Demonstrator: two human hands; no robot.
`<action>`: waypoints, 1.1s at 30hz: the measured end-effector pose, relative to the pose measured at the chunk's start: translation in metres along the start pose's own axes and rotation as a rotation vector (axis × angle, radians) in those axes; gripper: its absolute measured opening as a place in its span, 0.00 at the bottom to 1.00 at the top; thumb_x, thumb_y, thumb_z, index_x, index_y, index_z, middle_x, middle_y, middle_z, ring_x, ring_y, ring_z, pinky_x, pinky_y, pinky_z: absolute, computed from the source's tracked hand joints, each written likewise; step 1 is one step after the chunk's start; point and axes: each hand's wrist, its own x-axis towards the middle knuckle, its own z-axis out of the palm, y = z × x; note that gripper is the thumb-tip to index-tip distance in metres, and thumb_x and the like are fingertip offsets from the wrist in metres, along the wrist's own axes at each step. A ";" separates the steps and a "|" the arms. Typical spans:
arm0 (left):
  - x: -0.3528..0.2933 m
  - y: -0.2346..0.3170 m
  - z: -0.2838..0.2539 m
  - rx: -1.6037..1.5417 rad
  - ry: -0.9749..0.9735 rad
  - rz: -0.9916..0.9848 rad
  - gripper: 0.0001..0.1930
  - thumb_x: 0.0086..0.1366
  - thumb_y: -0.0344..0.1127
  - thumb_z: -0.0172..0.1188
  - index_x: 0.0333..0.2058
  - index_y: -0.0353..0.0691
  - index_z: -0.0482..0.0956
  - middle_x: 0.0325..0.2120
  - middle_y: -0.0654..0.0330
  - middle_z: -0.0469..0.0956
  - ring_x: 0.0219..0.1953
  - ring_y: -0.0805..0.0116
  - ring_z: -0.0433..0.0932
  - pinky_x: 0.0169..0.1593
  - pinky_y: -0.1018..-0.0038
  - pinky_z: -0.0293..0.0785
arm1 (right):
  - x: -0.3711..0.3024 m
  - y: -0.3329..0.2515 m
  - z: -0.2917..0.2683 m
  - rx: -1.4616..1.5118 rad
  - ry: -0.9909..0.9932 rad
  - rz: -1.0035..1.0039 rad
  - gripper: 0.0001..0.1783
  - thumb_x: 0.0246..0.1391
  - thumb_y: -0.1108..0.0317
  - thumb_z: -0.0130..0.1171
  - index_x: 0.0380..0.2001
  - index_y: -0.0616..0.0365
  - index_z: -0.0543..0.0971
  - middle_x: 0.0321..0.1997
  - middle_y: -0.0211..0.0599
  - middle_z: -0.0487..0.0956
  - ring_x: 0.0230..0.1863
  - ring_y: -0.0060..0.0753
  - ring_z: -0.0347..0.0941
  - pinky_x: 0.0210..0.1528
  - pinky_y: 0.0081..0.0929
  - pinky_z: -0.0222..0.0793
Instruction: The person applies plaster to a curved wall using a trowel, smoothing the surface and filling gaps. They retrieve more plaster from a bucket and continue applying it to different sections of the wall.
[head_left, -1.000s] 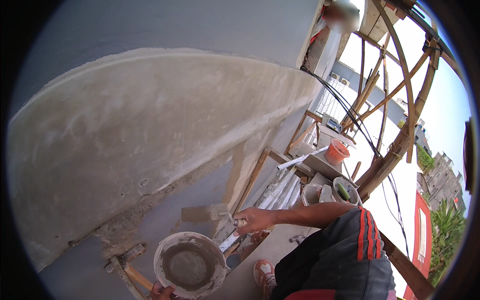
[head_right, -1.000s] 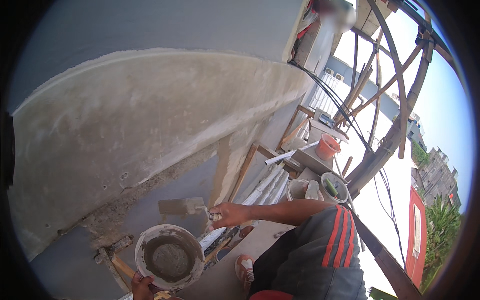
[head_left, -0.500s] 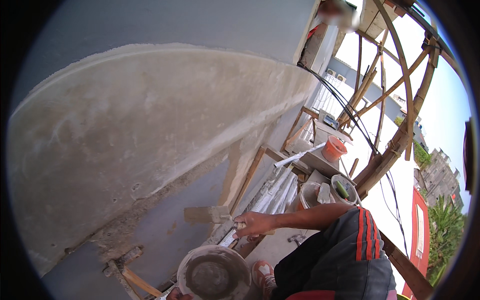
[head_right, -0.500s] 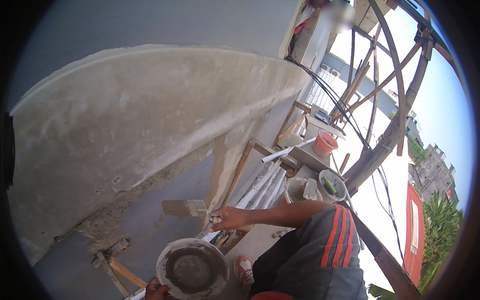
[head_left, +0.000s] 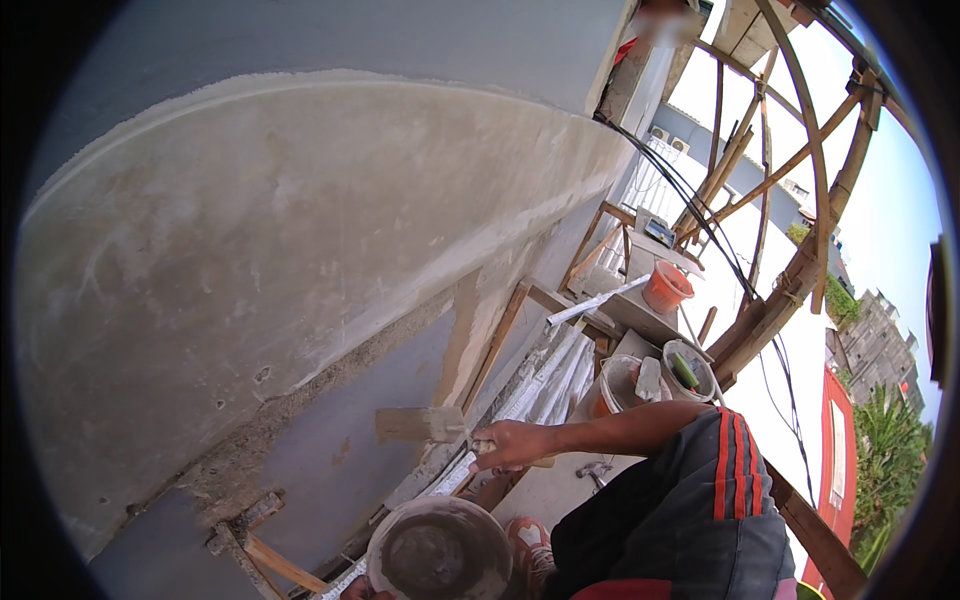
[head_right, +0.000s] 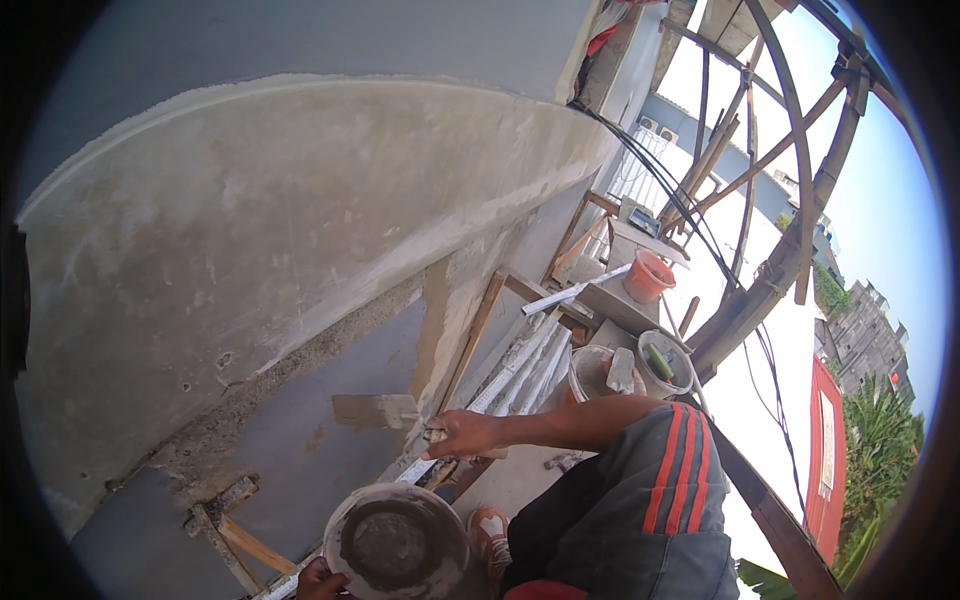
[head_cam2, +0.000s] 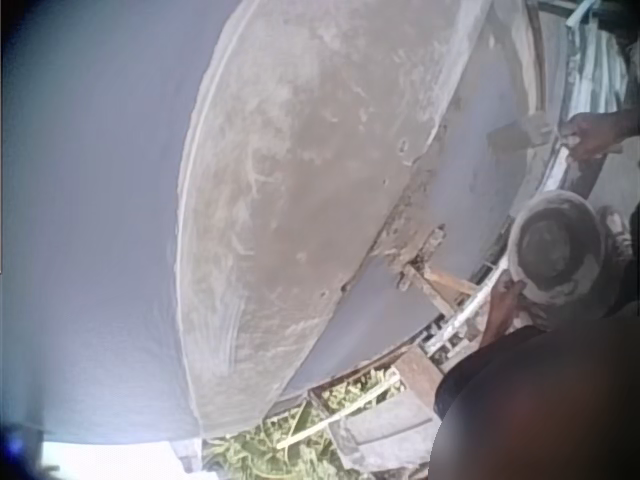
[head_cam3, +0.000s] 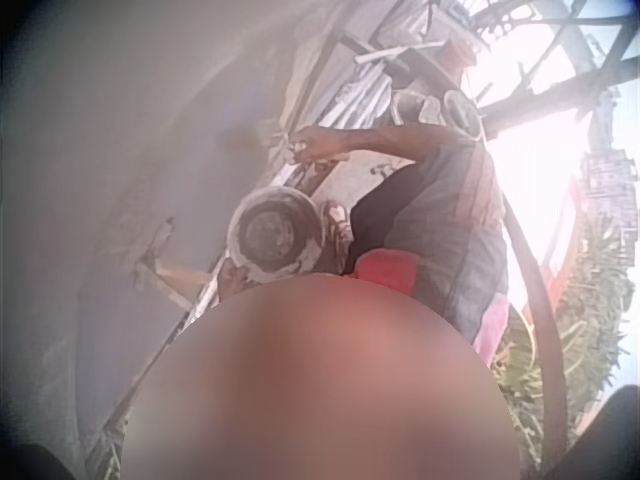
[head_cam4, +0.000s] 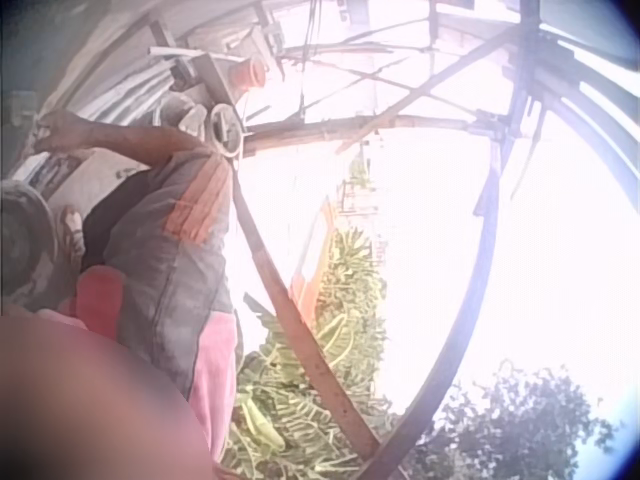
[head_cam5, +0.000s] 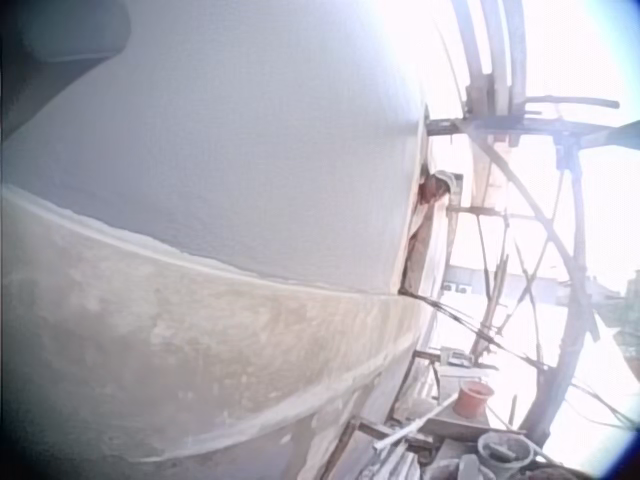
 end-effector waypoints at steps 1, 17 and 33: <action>0.001 -0.001 -0.001 0.039 0.006 -0.005 0.20 0.67 0.26 0.59 0.58 0.34 0.78 0.45 0.55 0.84 0.44 0.62 0.84 0.42 0.66 0.84 | 0.000 0.001 0.000 0.004 -0.003 0.004 0.30 0.64 0.41 0.69 0.44 0.61 0.78 0.23 0.29 0.77 0.21 0.22 0.73 0.26 0.28 0.69; 0.007 -0.005 -0.005 0.078 -0.050 -0.079 0.22 0.69 0.25 0.58 0.61 0.30 0.75 0.47 0.49 0.84 0.41 0.58 0.87 0.36 0.67 0.87 | 0.006 0.010 0.001 0.008 0.003 0.020 0.28 0.65 0.43 0.68 0.44 0.60 0.78 0.28 0.32 0.81 0.25 0.22 0.76 0.28 0.28 0.73; 0.009 -0.009 -0.009 0.253 -0.086 -0.071 0.28 0.70 0.28 0.59 0.68 0.30 0.72 0.56 0.52 0.82 0.53 0.60 0.82 0.52 0.64 0.81 | 0.009 0.015 0.002 -0.028 -0.003 0.005 0.36 0.66 0.43 0.66 0.57 0.68 0.75 0.17 0.31 0.75 0.21 0.26 0.78 0.27 0.30 0.77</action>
